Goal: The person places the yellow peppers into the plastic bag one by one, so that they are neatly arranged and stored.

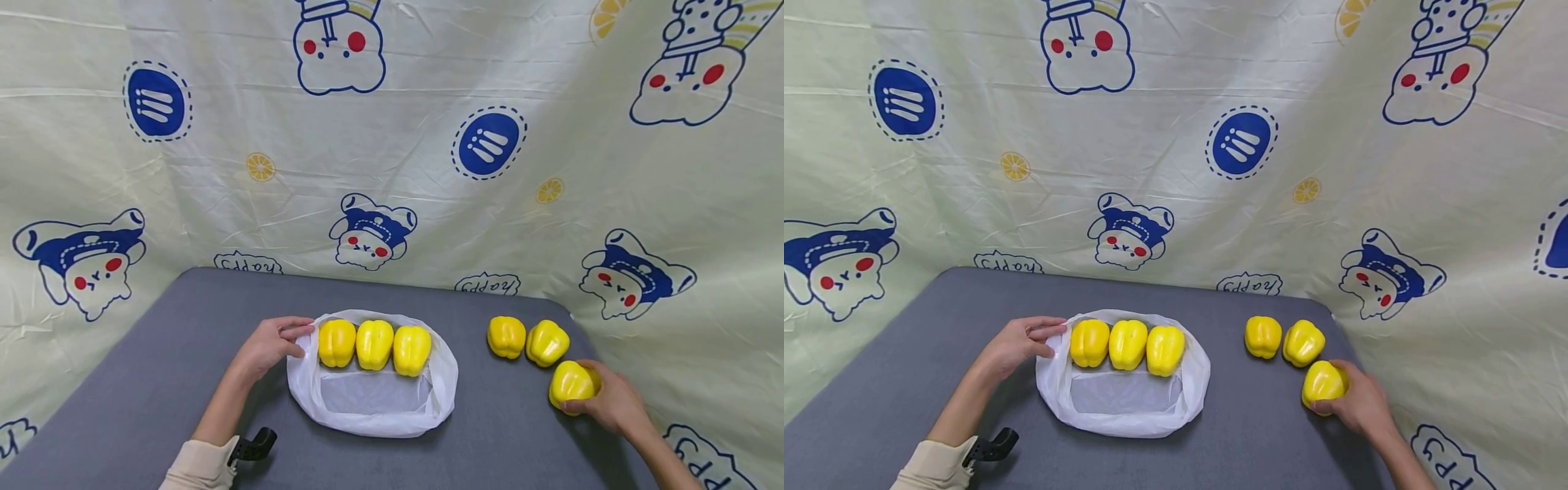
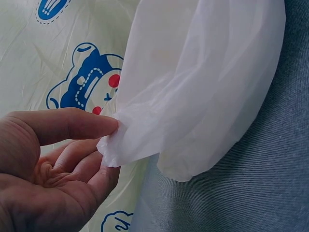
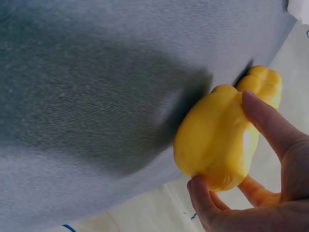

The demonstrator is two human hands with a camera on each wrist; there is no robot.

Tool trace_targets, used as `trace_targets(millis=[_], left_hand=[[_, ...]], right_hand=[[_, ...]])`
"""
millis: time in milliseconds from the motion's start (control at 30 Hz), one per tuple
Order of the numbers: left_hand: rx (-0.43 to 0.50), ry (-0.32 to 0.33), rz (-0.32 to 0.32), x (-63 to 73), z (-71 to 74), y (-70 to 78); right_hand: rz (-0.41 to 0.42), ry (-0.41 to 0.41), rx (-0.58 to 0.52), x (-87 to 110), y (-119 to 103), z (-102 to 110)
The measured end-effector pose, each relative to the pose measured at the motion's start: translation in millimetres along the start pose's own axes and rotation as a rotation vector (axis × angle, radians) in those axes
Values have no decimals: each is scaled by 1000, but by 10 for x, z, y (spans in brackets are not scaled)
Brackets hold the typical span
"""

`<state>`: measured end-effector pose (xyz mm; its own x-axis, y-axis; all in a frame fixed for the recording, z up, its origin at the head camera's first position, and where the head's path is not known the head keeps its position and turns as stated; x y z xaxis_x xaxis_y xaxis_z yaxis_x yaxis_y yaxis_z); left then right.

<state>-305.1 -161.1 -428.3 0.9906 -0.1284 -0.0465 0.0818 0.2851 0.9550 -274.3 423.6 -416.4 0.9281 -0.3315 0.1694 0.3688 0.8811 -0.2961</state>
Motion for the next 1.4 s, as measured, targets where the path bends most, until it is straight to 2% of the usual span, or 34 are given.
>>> trace_targets(millis=[267, 667, 1067, 1400], left_hand=[[-4, -4, -5, -2, 5, 20], [-7, 6, 8, -7, 13, -9], [-14, 0, 0, -1, 16, 10], [-14, -10, -13, 25, 6, 23]], right_hand=[[81, 43, -17, 69, -204, 120], [216, 80, 18, 245, -738, 262], [374, 124, -63, 504, -1383, 220], [404, 76, -106, 637, -1867, 78]])
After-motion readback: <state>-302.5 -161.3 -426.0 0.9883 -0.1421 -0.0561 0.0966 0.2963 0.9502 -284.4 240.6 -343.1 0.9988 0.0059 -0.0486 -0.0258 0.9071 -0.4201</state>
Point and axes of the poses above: each hand's wrist, its own x-axis away from the middle knuckle, its own z-axis out of the back of the hand, y = z × x, the point moved 4 cm from there along -x, towards the middle knuckle, and after that the axes turned 12 degrees about -z, right-handed, at the moved point
